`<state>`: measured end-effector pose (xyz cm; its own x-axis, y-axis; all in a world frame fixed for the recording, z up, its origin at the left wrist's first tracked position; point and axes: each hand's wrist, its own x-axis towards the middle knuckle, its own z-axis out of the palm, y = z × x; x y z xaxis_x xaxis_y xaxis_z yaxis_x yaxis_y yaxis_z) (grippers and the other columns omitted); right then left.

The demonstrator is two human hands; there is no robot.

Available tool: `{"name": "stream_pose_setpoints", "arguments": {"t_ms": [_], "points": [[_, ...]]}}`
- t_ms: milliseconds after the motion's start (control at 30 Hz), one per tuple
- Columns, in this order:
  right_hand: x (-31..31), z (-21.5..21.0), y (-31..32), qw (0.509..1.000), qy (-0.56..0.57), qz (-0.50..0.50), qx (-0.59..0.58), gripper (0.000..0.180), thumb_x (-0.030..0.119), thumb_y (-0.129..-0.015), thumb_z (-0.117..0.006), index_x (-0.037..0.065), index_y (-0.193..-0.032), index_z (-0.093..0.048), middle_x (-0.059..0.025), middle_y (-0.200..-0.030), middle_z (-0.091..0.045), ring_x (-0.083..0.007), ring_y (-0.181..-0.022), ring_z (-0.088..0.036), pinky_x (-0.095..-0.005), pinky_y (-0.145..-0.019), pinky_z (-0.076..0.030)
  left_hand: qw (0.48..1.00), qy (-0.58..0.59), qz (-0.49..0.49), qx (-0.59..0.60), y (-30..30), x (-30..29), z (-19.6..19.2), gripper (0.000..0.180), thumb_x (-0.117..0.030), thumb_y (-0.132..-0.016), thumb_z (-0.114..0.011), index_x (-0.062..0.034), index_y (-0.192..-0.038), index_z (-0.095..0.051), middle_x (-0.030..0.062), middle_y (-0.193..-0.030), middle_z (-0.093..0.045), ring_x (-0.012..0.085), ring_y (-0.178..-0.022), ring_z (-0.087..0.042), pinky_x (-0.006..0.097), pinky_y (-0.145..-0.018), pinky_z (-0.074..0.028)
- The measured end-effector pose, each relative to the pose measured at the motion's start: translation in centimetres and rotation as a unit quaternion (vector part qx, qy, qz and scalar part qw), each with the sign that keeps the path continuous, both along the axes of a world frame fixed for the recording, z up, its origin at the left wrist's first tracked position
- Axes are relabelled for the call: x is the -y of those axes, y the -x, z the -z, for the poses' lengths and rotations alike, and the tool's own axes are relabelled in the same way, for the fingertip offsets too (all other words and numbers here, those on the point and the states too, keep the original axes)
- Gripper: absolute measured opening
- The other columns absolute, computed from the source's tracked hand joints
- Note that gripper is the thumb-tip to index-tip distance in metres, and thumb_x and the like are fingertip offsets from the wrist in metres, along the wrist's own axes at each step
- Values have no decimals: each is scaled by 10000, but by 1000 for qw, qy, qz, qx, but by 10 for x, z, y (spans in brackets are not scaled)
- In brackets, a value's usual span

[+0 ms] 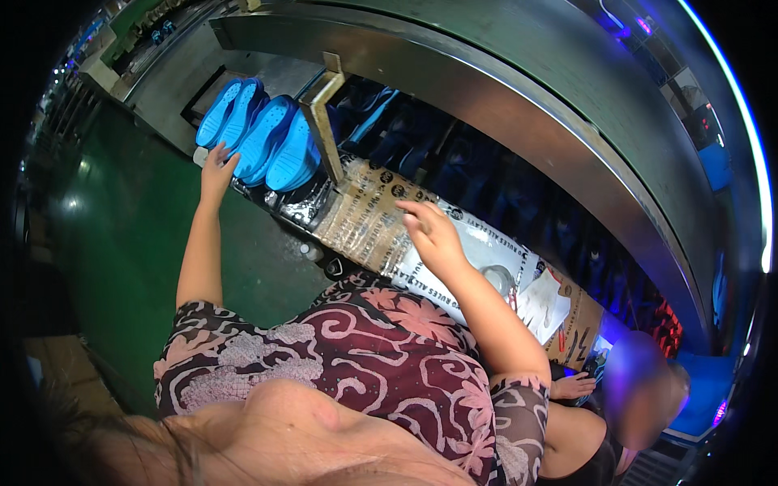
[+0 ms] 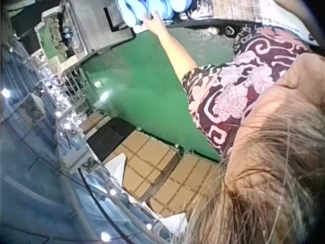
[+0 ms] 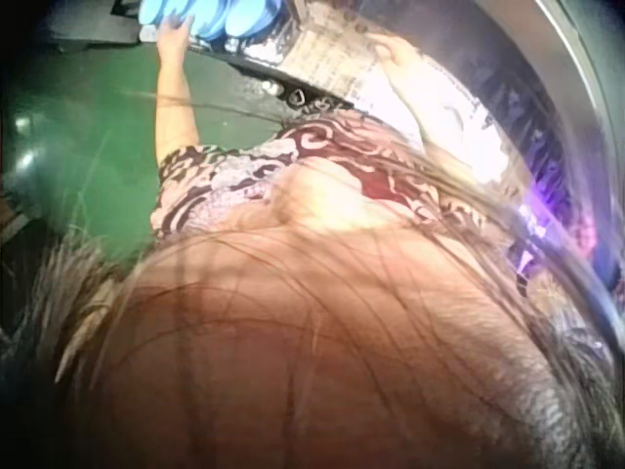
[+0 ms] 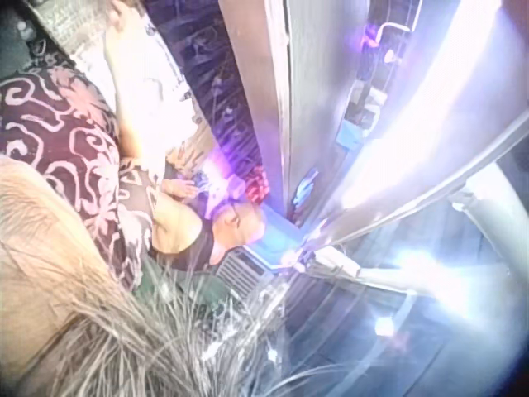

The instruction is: The person takes shoe soles, applies adhesive onto them using a brush dipped in a container, and places the soles onto a conveyor belt.

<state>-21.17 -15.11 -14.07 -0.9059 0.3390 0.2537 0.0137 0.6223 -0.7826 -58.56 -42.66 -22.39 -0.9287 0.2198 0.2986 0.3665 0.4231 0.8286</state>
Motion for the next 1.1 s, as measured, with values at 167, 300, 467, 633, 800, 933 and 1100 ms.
{"name": "stream_pose_setpoints", "arguments": {"t_ms": [167,300,467,633,800,933,1100], "points": [[22,9,94,994,24,-65,88,381,284,-835,-567,62,-1145,-564,-176,-993,-604,-305,-925,-578,-344,-808,-448,975,75,189,90,79,-29,-8,760,-364,-699,-723,36,-1269,-418,218,-1208,-517,294,-1113,-512,339,-916,-413],[43,49,152,974,144,-88,152,655,436,-823,-579,-19,-1269,-427,-220,-1236,-499,-301,-1146,-490,-332,-954,-378,916,256,238,196,99,-51,-16,851,-492,-650,-721,56,-1241,-447,203,-1159,-550,287,-1075,-533,342,-899,-415],[60,52,197,911,251,-53,323,1033,589,-725,-613,-80,-1368,-158,-236,-1113,-532,-207,-702,-594,-288,-589,-485,905,226,208,295,106,-71,-23,898,-582,-618,-705,44,-1220,-481,206,-1218,-512,295,-1158,-468,384,-980,-332],[75,76,225,872,412,40,263,1030,497,-763,-634,39,-1410,24,-139,-1072,-507,-79,-485,-449,-193,-347,-325,870,112,300,374,101,-75,-7,741,-510,-707,-688,-16,-1228,-503,148,-1183,-546,234,-1092,-502,339,-941,-365],[73,86,218,880,389,22,271,1097,535,-714,-642,14,-1402,35,-126,-871,-557,-105,-454,-438,-225,-352,-327,887,-22,291,357,61,-42,29,561,-372,-748,-696,-7,-1147,-546,91,-1042,-606,170,-934,-572,310,-818,-450],[73,70,187,887,338,-66,307,905,472,-736,-658,45,-1372,-176,-118,-873,-563,-107,-414,-415,-233,-350,-338,875,-143,194,419,-31,22,8,504,-242,-744,-718,-9,-1144,-520,97,-1019,-603,158,-893,-583,315,-785,-481],[56,107,140,898,349,-135,233,865,295,-730,-732,20,-1365,-213,-181,-1334,-357,-261,-1218,-373,-346,-979,-335,881,-241,138,383,-144,31,21,480,-164,-760,-683,-1,-1166,-483,103,-1013,-585,193,-886,-583,327,-803,-476]]}}
